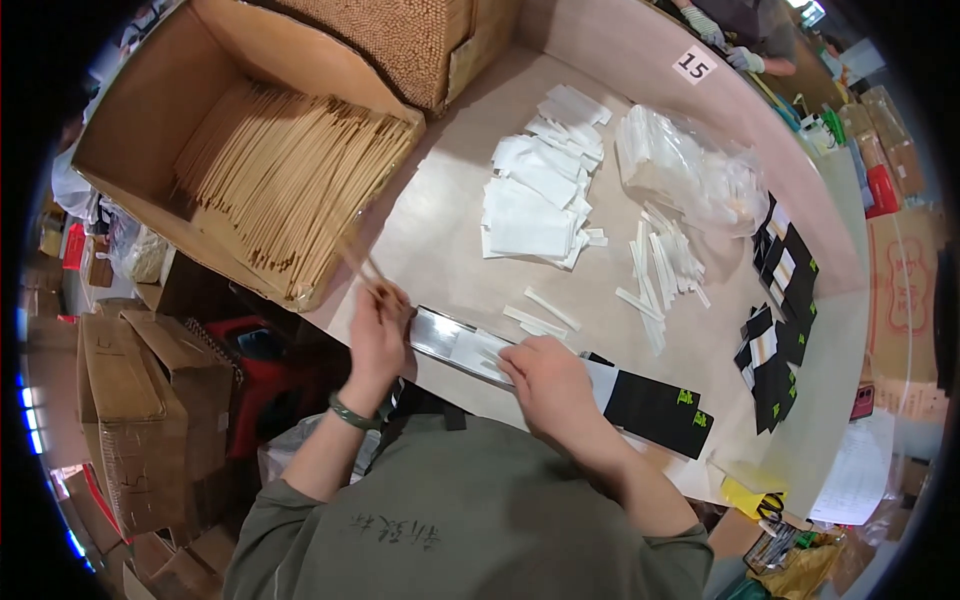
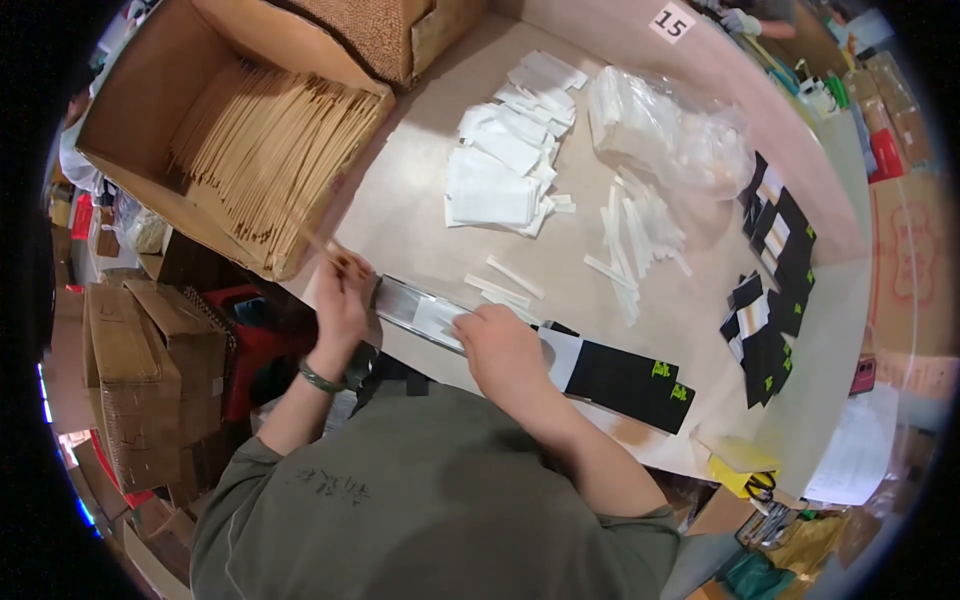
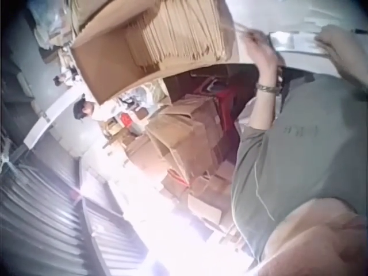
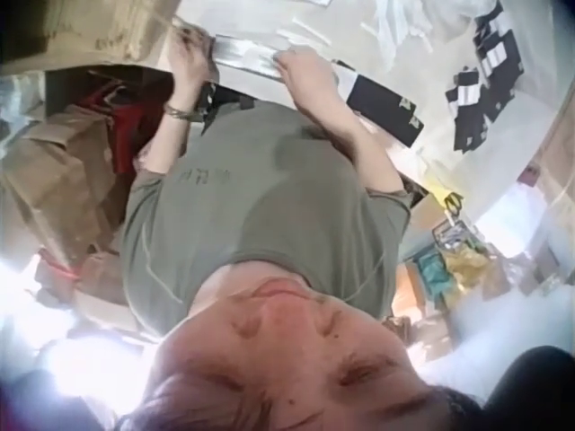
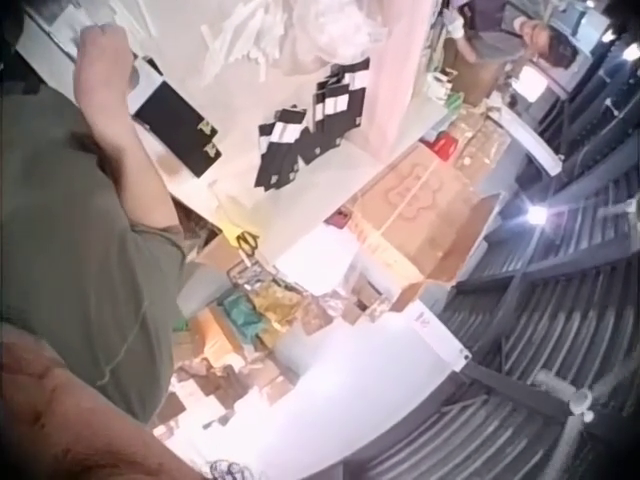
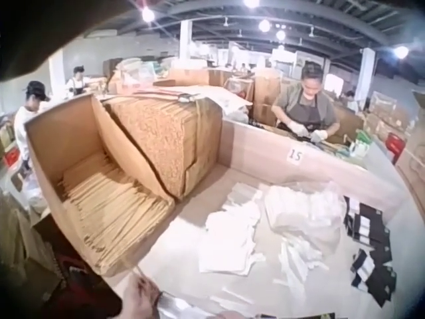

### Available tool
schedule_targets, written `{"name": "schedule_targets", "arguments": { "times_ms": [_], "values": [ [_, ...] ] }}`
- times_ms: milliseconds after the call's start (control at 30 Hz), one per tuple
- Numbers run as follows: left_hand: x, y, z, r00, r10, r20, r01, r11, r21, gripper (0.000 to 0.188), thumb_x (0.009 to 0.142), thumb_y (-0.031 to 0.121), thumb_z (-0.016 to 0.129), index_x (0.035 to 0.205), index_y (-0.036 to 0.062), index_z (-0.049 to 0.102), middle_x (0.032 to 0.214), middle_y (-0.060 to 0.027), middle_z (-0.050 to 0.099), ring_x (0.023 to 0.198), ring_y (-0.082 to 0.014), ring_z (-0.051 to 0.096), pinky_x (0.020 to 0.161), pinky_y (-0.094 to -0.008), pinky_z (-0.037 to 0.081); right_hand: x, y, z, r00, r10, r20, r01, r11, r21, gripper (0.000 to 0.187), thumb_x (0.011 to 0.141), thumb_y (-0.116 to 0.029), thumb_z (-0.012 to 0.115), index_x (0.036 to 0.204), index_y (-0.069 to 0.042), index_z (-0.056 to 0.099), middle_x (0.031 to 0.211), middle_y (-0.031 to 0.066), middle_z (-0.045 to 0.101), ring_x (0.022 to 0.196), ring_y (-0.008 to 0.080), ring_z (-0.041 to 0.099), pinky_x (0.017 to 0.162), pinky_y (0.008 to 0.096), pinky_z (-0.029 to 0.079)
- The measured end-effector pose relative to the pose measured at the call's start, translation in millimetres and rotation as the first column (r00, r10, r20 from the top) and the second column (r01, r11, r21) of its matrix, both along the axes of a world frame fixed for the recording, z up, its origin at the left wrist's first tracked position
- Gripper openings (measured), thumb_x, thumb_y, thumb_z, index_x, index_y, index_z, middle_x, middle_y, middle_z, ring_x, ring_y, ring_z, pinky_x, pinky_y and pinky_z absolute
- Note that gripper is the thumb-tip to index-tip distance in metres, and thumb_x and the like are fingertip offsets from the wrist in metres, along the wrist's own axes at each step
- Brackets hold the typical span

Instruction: Manually packaging wooden sticks into plastic bags using a metal funnel tool to guide them.

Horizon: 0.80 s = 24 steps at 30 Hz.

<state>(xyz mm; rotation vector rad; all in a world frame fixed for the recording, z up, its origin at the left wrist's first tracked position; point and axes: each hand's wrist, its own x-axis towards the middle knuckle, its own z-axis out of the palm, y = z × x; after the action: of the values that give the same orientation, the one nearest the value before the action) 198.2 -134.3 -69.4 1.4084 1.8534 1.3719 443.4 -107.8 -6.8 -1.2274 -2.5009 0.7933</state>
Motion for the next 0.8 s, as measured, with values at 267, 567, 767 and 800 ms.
{"name": "schedule_targets", "arguments": {
  "times_ms": [267,567,767,800],
  "values": [
    [-15,-4,31,0.937,-0.343,0.063,0.349,0.928,-0.129,0.026,0.101,0.008,0.051,0.12,0.0011,0.066,0.082,-0.0032,0.05,0.076,-0.012,0.05,0.069,-0.0253,0.043,7,-8,-3,0.978,-0.081,-0.193,0.143,0.932,0.333,0.024,0.08,-0.013,0.074,0.098,-0.003,0.064,0.103,0.0124,0.063,0.094,0.0329,0.061,0.08,0.0416,0.049],
    [-58,3,59,0.874,-0.48,0.075,0.455,0.755,-0.472,0.011,0.091,0.006,0.068,0.095,-0.0043,0.069,0.086,-0.0053,0.063,0.079,-0.0127,0.062,0.073,-0.0262,0.051,60,-28,-12,0.997,0.004,-0.073,0.011,0.979,0.204,0.031,0.075,-0.017,0.08,0.083,0.0,0.056,0.137,0.0283,0.047,0.127,0.0448,0.047,0.105,0.0489,0.041],
    [12,15,42,0.805,-0.581,0.123,0.577,0.716,-0.393,0.012,0.087,0.008,0.071,0.093,-0.0017,0.067,0.086,-0.0082,0.063,0.083,-0.0192,0.065,0.075,-0.0299,0.053,59,-20,-13,0.993,0.056,-0.104,-0.03,0.971,0.237,0.031,0.072,-0.017,0.081,0.081,0.0,0.056,0.131,0.0275,0.052,0.124,0.0427,0.049,0.102,0.0478,0.044],
    [43,18,51,0.726,-0.688,-0.002,0.632,0.668,-0.392,0.012,0.086,0.008,0.072,0.093,-0.0002,0.067,0.086,-0.009,0.063,0.082,-0.0216,0.065,0.074,-0.0306,0.053,58,-19,-11,0.988,0.084,-0.13,-0.052,0.971,0.234,0.031,0.072,-0.017,0.081,0.08,0.0,0.057,0.13,0.0273,0.053,0.123,0.0422,0.05,0.1,0.0474,0.045]
  ]
}}
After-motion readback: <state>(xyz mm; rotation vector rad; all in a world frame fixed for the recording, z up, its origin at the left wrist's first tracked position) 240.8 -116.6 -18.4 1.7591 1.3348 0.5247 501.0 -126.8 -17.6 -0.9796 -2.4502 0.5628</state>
